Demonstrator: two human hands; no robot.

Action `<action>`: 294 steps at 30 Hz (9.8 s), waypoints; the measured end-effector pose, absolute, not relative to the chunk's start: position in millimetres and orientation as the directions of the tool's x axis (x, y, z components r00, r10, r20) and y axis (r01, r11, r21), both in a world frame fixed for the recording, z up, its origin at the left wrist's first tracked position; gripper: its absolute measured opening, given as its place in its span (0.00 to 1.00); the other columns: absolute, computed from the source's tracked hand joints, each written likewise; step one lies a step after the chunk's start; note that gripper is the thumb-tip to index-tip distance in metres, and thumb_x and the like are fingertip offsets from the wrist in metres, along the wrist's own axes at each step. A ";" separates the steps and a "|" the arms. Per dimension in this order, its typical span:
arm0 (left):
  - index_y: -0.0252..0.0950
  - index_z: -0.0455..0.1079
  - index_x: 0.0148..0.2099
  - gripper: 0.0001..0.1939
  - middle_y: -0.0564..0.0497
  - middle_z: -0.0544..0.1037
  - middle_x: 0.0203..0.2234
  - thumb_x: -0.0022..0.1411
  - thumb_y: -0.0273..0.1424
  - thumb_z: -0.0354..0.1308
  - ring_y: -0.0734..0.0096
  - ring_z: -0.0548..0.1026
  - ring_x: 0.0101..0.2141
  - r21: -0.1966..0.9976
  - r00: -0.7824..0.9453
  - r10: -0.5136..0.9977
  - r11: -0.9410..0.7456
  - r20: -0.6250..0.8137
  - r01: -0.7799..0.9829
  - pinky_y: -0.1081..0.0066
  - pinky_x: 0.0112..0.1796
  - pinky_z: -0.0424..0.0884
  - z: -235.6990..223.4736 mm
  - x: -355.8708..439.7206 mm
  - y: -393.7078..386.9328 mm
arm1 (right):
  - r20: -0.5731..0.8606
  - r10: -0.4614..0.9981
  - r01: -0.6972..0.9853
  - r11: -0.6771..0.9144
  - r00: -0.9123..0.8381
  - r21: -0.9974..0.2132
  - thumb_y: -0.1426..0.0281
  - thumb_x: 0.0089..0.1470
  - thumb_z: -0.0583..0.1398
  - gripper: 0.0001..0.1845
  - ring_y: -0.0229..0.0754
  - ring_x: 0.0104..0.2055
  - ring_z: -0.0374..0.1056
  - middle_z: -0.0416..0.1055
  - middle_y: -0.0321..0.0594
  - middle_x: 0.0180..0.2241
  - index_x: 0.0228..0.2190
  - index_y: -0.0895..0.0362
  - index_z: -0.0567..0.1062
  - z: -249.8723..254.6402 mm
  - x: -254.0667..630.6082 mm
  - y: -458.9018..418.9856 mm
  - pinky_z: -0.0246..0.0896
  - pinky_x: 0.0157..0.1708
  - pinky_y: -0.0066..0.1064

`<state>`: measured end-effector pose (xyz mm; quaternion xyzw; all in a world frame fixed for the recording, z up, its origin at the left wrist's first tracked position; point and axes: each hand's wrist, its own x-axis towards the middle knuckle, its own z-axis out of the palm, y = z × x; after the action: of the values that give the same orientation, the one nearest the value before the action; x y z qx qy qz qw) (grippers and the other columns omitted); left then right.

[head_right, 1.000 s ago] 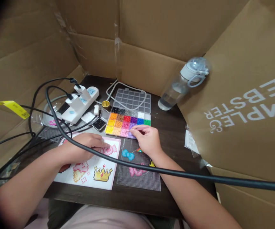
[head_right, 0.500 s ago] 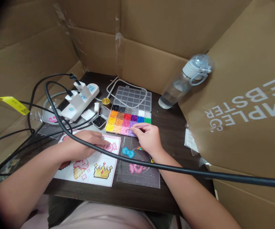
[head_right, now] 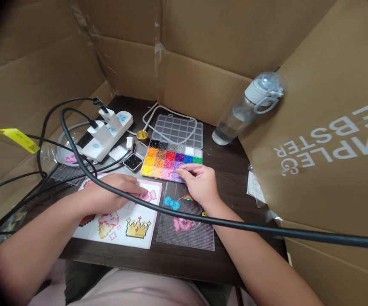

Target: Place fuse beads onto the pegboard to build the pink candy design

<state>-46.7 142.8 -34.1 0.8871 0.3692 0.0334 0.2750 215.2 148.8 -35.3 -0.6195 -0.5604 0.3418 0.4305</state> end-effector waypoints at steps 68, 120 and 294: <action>0.46 0.78 0.52 0.20 0.50 0.82 0.42 0.65 0.28 0.49 0.65 0.78 0.41 0.485 0.720 0.676 -0.581 -0.160 0.653 0.69 0.41 0.70 -35.0 -46.7 144.2 | 0.112 0.948 0.235 0.041 0.299 -0.971 0.68 0.49 0.69 0.04 0.45 0.24 0.74 0.81 0.45 0.30 0.31 0.54 0.84 -65.6 271.4 15.8 0.69 0.19 0.32; 0.46 0.78 0.50 0.17 0.51 0.81 0.39 0.66 0.28 0.51 0.64 0.78 0.39 0.493 0.726 0.666 -0.580 -0.171 0.649 0.68 0.39 0.69 -32.1 -45.4 143.5 | 0.104 0.985 0.371 0.045 0.140 -0.927 0.67 0.47 0.68 0.06 0.34 0.19 0.64 0.77 0.39 0.23 0.25 0.57 0.83 -31.6 218.8 148.0 0.61 0.20 0.27; 0.49 0.78 0.52 0.20 0.54 0.81 0.43 0.63 0.30 0.50 0.63 0.76 0.45 0.425 0.649 0.715 -0.519 -0.260 0.742 0.69 0.41 0.68 -25.6 -40.0 143.3 | 0.270 0.951 0.516 0.155 0.154 -0.842 0.72 0.51 0.67 0.04 0.44 0.30 0.79 0.82 0.38 0.29 0.27 0.51 0.83 -55.4 256.2 18.7 0.78 0.37 0.38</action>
<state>-40.0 143.3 -25.6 0.8711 0.4181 -0.0260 0.2563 256.2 18.7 -55.4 -0.6051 -0.6058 0.2368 0.4590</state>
